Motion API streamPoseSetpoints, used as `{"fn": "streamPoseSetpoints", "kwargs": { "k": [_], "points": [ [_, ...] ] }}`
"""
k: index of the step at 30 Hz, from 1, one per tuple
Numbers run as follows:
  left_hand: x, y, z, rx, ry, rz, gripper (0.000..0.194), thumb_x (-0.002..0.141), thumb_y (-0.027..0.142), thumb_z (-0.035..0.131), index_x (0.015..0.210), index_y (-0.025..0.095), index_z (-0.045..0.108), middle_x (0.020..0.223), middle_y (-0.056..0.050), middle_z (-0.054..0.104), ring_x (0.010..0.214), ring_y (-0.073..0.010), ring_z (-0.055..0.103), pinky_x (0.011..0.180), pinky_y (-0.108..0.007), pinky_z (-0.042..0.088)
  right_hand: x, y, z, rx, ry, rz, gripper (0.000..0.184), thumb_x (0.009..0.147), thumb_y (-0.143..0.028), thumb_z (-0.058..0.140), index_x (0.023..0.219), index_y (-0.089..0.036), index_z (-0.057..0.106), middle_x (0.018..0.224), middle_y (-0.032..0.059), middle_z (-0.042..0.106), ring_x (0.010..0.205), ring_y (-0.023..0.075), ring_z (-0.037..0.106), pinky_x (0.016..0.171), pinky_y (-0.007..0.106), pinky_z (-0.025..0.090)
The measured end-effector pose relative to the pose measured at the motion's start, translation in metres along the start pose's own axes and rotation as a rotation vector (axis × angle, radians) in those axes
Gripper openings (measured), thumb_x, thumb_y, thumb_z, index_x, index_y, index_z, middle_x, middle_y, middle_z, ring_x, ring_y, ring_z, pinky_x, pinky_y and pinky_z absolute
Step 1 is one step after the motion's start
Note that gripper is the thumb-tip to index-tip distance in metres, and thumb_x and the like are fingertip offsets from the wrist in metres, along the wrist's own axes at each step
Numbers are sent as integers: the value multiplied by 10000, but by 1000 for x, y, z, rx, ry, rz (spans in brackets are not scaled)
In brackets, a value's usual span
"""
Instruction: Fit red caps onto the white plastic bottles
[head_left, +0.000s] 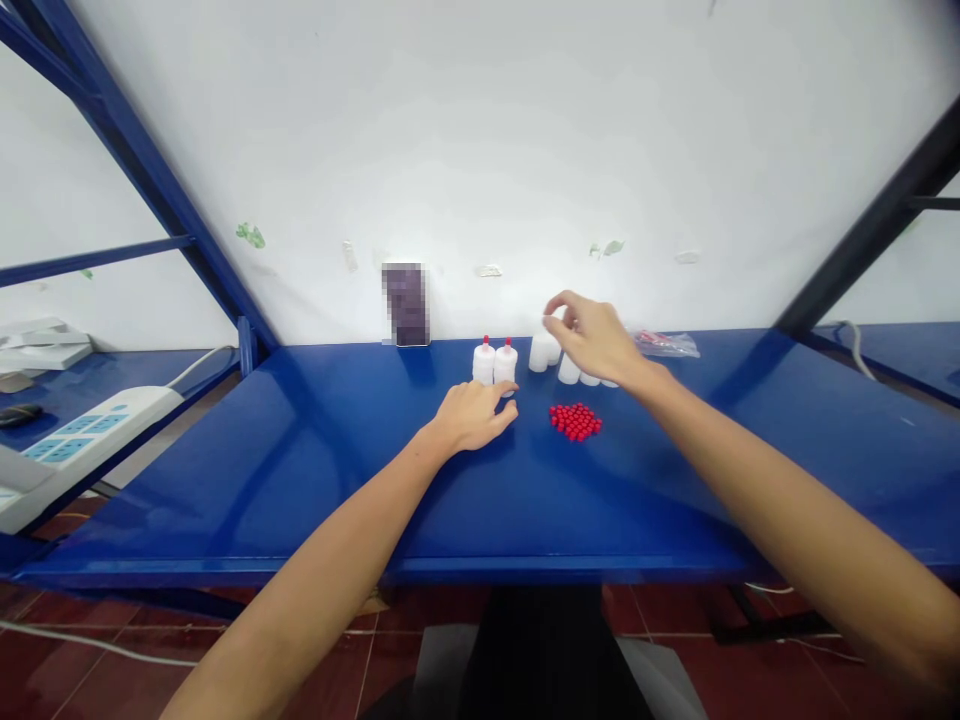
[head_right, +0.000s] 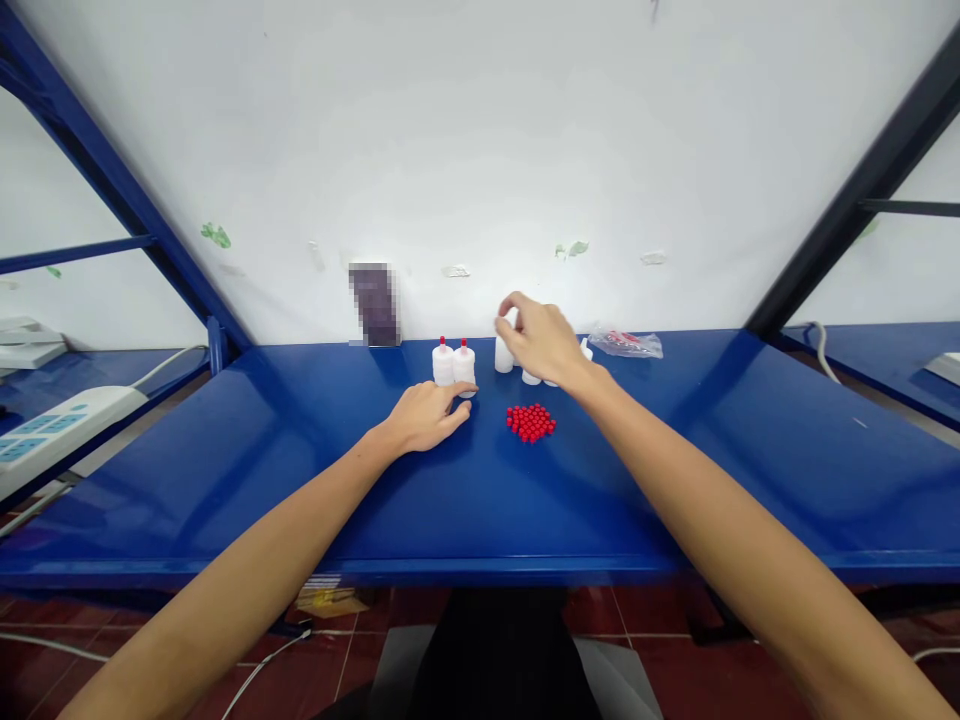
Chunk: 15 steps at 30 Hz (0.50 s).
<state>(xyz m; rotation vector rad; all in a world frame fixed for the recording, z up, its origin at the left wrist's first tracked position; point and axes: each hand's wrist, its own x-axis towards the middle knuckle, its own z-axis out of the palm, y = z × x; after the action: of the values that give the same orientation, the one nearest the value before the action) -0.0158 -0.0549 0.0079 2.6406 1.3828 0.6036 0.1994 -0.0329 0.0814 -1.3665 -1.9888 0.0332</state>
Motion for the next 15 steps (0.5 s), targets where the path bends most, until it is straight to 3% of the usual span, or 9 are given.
{"fn": "streamPoseSetpoints", "kwargs": {
  "k": [6, 10, 15],
  "points": [
    [1, -5, 2, -42, 3, -28, 444, 927, 414, 454, 1272, 238, 671, 753, -69, 695, 773, -289, 677, 740, -355, 487, -14, 35, -8, -314, -66, 170, 395, 894, -361, 489, 1140, -128, 692, 818, 147, 692, 806, 306, 630, 667, 369, 407],
    [1, -8, 3, -123, 19, -24, 408, 927, 398, 470, 1238, 244, 683, 649, -34, 640, 697, -257, 646, 707, -324, 469, -18, 41, 3, -308, -107, 199, 416, 910, -372, 486, 1154, -106, 691, 842, 172, 691, 797, 305, 640, 679, 378, 423],
    [1, -7, 2, -197, 26, -16, 359, 933, 354, 459, 1165, 219, 697, 618, -6, 604, 626, -198, 592, 654, -280, 424, -19, 39, 11, -224, -123, 168, 306, 924, -302, 482, 1038, -128, 707, 828, 154, 702, 770, 269, 644, 704, 361, 423]
  ]
}}
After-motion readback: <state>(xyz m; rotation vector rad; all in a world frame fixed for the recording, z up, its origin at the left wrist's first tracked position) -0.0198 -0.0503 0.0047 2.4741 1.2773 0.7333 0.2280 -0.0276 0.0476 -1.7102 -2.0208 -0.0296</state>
